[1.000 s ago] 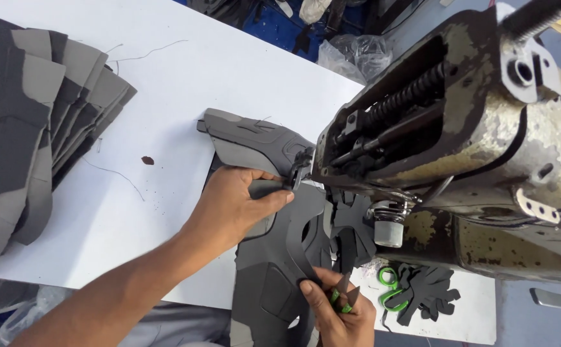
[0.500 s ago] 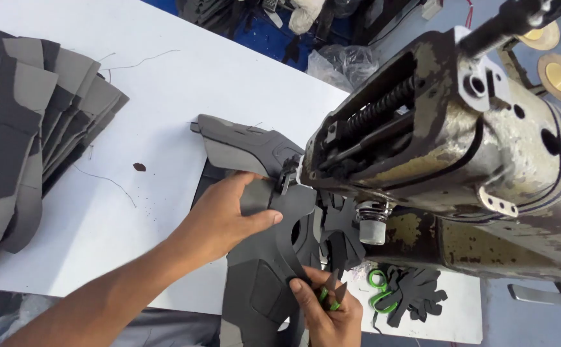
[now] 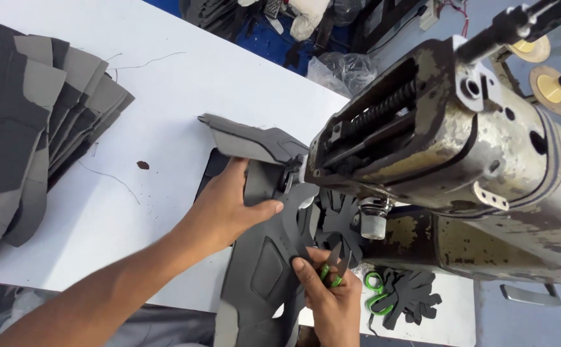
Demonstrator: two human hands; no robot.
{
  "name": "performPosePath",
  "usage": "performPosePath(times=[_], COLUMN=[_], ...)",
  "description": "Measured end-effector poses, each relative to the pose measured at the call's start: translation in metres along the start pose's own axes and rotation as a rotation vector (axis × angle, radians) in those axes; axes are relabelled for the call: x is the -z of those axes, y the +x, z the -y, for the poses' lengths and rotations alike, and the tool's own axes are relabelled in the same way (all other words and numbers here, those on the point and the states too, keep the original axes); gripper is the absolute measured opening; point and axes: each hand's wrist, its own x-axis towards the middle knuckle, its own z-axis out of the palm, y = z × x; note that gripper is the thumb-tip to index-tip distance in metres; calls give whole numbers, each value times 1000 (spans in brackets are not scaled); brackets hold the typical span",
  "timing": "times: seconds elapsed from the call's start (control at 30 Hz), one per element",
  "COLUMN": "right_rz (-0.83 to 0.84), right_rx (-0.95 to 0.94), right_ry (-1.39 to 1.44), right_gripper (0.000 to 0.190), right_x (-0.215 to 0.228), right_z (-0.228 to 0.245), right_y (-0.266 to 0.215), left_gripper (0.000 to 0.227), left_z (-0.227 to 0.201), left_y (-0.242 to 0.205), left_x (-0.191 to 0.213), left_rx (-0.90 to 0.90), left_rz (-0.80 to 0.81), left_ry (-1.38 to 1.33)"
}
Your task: The person sews gray and black fabric parts using a sewing machine, guiding the material under the needle with both hands. They repeatedly pick up new pieces from a stack on the left, sew them, and place the finished parts aside. Green-handled scissors are used to cut threads between pieces.
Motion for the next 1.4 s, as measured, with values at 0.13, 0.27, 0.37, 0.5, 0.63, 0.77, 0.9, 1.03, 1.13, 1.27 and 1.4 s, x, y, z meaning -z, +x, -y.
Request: performPosePath(times=[0.13, 0.27, 0.37, 0.5, 0.63, 0.77, 0.9, 1.03, 1.13, 1.27, 1.4], right_rz=[11, 32, 46, 74, 105, 147, 216, 241, 251, 247, 208], right_rx=[-27, -39, -23, 22, 48, 75, 87, 103, 76, 31, 3], right_ry=[44, 79, 80, 103, 120, 178, 272, 292, 355, 420, 417], right_gripper=[25, 23, 21, 16, 13, 11, 12, 18, 18, 19, 18], right_x=[-3, -5, -5, -6, -10, -11, -17, -28, -38, -45, -48], right_z=[14, 16, 16, 19, 25, 18, 14, 11, 16, 21, 28], right_y=[3, 6, 8, 12, 19, 27, 30, 27, 23, 20, 19], left_gripper=[80, 62, 51, 59, 64, 70, 55, 38, 40, 35, 57], left_z=[-6, -14, -12, 2, 56, -18, -5, -16, -25, -29, -44], left_y=[-20, -30, -28, -19, -4, 4, 27, 53, 68, 70, 32], left_x=[1, 6, 8, 3, -9, 11, 19, 26, 31, 30, 31], left_rx=[92, 216, 171, 89, -564, -21, -113, -94, 89, 49, 153], left_rz=[22, 89, 86, 51, -180, 56, 110, 238, 336, 315, 246], left_ry=[13, -61, -31, 2, 105, 135, 107, 160, 288, 369, 520])
